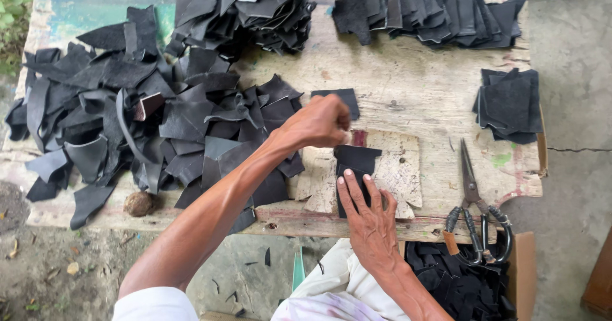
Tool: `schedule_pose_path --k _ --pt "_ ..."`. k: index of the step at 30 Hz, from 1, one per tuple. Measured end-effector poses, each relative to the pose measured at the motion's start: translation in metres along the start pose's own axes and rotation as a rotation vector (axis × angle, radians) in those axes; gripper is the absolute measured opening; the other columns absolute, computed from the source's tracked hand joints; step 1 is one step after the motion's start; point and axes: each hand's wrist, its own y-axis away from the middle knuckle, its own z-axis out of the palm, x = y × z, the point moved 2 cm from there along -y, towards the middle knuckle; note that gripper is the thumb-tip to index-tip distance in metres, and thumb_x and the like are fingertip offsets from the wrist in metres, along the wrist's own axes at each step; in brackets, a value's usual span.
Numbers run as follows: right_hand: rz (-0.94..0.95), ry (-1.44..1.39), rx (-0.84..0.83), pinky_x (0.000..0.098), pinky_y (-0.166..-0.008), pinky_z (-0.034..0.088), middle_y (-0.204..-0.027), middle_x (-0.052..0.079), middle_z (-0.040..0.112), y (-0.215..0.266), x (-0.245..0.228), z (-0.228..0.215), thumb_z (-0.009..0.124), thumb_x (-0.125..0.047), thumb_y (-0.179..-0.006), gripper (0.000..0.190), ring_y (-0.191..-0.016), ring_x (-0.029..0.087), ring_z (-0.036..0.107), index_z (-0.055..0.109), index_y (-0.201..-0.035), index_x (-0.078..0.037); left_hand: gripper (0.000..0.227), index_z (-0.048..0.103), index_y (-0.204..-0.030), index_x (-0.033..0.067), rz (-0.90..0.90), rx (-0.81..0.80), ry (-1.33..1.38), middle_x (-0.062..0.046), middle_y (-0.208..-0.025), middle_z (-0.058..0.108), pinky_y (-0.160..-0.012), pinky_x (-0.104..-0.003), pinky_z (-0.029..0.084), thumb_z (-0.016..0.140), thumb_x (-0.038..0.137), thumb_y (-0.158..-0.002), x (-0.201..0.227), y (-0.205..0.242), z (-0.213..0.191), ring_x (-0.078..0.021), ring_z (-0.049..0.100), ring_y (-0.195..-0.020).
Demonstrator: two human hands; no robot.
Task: The person sorts through a large pile of black leather scraps on a wooden table, aligns specific pieces with a template, trims the edges using shears, and places the finished components into a separate stack.
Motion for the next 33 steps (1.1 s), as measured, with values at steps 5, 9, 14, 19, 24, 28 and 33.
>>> schedule_pose_path --k 5,9,14,19,24,28,33 --pt "-0.009 0.012 0.012 0.0554 -0.109 0.031 -0.163 0.005 0.031 0.001 -0.003 0.0 0.059 0.009 -0.072 0.084 -0.141 0.035 0.036 0.041 -0.152 -0.01 0.008 0.077 -0.079 0.0007 0.064 0.043 -0.051 -0.019 -0.086 0.077 -0.064 -0.035 0.059 0.072 -0.001 -0.072 0.027 -0.004 0.006 -0.0248 0.075 -0.076" --pt "-0.008 0.003 0.018 0.0567 -0.109 0.03 -0.163 0.006 0.032 0.0 -0.005 -0.003 0.061 0.007 -0.071 0.085 -0.14 0.036 0.036 0.041 -0.152 -0.01 0.014 0.075 -0.081 0.0052 0.083 0.048 -0.159 -0.019 -0.085 0.074 -0.054 -0.038 0.057 0.065 -0.005 -0.077 0.017 -0.022 0.026 -0.0243 0.071 -0.066" --pt "0.002 0.007 0.007 0.0567 -0.109 0.031 -0.163 0.005 0.032 0.0 -0.007 -0.003 0.061 0.008 -0.07 0.087 -0.141 0.036 0.037 0.041 -0.153 -0.009 0.013 0.07 -0.079 0.0006 0.192 0.112 -0.353 -0.016 -0.078 0.066 -0.057 -0.042 0.046 0.062 -0.01 -0.079 -0.005 -0.02 0.068 -0.0269 0.058 -0.068" --pt "0.009 0.008 0.009 0.0583 -0.108 0.031 -0.163 0.007 0.034 0.0 -0.004 -0.002 0.06 0.01 -0.072 0.085 -0.14 0.037 0.038 0.041 -0.153 -0.009 0.023 0.068 -0.075 0.0018 0.251 0.433 -0.396 -0.021 -0.087 0.06 -0.07 -0.044 0.038 0.082 0.015 -0.062 -0.017 0.014 0.069 -0.0308 0.052 -0.081" --pt "-0.012 -0.042 0.03 0.0609 -0.106 0.031 -0.158 0.013 0.038 0.0 -0.004 0.0 0.058 0.008 -0.073 0.074 -0.139 0.041 0.038 0.048 -0.145 -0.004 0.017 0.071 -0.088 0.0036 0.492 0.421 -0.443 -0.011 -0.092 0.062 -0.08 -0.04 0.042 0.072 0.002 -0.07 -0.007 0.045 0.067 -0.0272 0.054 -0.089" --pt "-0.006 -0.075 0.018 0.0624 -0.107 0.03 -0.152 0.016 0.039 0.0 -0.001 0.004 0.059 0.003 -0.078 0.061 -0.14 0.043 0.038 0.053 -0.138 -0.001 0.016 0.068 -0.086 -0.0011 0.743 0.381 -0.451 -0.012 -0.095 0.061 -0.093 -0.042 0.045 0.071 0.01 -0.075 -0.005 0.071 0.072 -0.029 0.057 -0.099" --pt "0.0 -0.052 -0.021 0.0622 -0.108 0.029 -0.156 0.014 0.037 0.0 0.001 0.009 0.057 0.003 -0.077 0.064 -0.141 0.041 0.034 0.052 -0.14 -0.004 0.03 0.068 -0.104 -0.0051 0.7 0.397 -0.484 -0.016 -0.106 0.061 -0.097 -0.044 0.044 0.066 0.01 -0.079 -0.01 0.078 0.07 -0.0306 0.057 -0.107"
